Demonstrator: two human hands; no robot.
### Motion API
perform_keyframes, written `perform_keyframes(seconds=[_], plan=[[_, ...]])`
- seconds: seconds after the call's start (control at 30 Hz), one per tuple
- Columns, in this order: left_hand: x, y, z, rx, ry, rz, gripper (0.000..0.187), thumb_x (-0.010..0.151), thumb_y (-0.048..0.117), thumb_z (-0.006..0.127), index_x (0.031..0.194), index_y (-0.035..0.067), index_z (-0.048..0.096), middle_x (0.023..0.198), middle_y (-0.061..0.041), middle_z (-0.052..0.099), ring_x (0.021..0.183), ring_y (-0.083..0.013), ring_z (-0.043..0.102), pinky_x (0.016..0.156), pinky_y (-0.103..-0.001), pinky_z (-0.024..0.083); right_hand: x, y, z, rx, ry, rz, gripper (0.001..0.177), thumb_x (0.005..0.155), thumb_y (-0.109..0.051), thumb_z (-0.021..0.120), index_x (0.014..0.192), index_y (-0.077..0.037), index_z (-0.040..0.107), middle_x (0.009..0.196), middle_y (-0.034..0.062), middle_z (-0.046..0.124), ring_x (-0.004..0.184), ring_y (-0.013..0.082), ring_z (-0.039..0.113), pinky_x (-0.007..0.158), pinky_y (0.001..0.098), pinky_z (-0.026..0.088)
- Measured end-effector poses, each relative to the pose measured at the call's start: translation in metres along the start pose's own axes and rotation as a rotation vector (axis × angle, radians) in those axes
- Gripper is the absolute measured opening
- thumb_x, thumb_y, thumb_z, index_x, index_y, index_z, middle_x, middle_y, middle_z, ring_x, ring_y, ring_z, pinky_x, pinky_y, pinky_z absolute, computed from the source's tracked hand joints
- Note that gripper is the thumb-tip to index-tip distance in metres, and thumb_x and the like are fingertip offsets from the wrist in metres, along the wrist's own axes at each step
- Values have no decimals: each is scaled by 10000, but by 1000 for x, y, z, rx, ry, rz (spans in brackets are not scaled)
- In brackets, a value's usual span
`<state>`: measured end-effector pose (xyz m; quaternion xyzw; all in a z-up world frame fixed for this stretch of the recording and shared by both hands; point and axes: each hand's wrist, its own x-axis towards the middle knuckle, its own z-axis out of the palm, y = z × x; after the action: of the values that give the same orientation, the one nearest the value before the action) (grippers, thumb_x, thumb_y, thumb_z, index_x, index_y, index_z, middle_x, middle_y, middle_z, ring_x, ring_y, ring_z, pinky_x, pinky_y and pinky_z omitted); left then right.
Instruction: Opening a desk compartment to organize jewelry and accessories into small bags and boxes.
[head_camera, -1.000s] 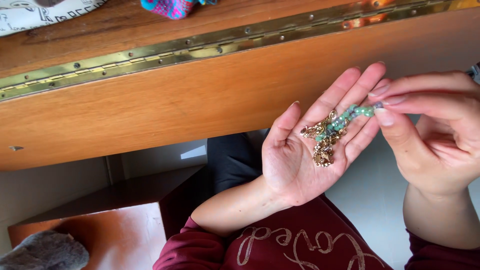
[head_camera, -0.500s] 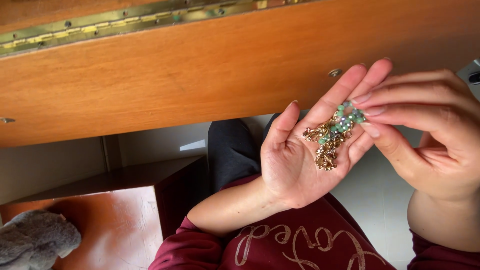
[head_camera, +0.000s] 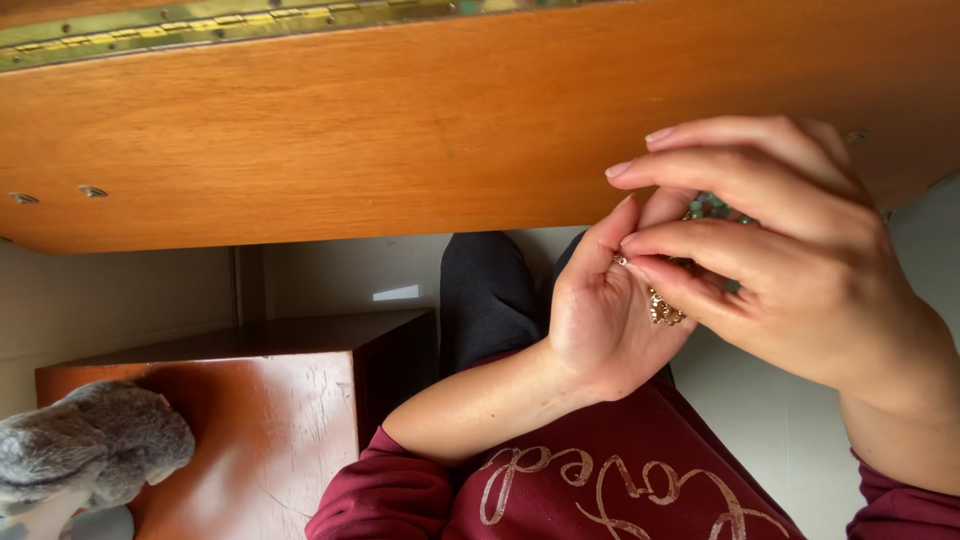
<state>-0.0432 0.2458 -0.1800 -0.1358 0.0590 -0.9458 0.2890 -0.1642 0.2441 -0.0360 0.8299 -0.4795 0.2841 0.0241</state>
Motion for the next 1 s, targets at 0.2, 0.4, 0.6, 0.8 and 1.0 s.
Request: perform_keyframes(seconds=[0.2,0.4,0.6,0.8,1.0], plan=[[2,22,17,75,81,17,459,1271,450,286,1563,107,371,1400,-62,557,1326,-167,530,1170,-340,406,19,-2,19,62,-7,33,216,691,-115,888,781,-25,714,1129,68,712,1113,274,656,895,428,487],[-4,43,6,-6,5,50,423,1286,406,283,1531,85,412,1373,-79,571,1288,-177,544,1162,-335,436,37,-7,36,44,-22,14,190,714,-61,865,744,-15,683,1119,71,713,1112,272,656,917,446,490],[-5,48,-3,-24,22,100,397,1288,370,291,1486,55,430,1388,-83,564,1294,-197,539,1196,-357,420,43,-8,45,36,-8,14,145,730,-4,829,770,5,690,1096,70,707,1069,267,672,900,448,491],[16,58,58,45,80,168,519,1213,340,300,1629,29,278,1676,-130,334,1536,-263,334,1293,-376,299,28,51,35,393,98,316,59,949,-5,681,983,30,649,1116,74,696,879,105,689,744,239,546],[19,69,80,186,132,193,613,1133,324,368,1656,33,237,1768,-143,172,1631,-280,179,1330,-375,218,61,97,45,248,150,464,72,1106,-4,658,1059,44,684,913,45,697,782,103,658,685,244,494]])
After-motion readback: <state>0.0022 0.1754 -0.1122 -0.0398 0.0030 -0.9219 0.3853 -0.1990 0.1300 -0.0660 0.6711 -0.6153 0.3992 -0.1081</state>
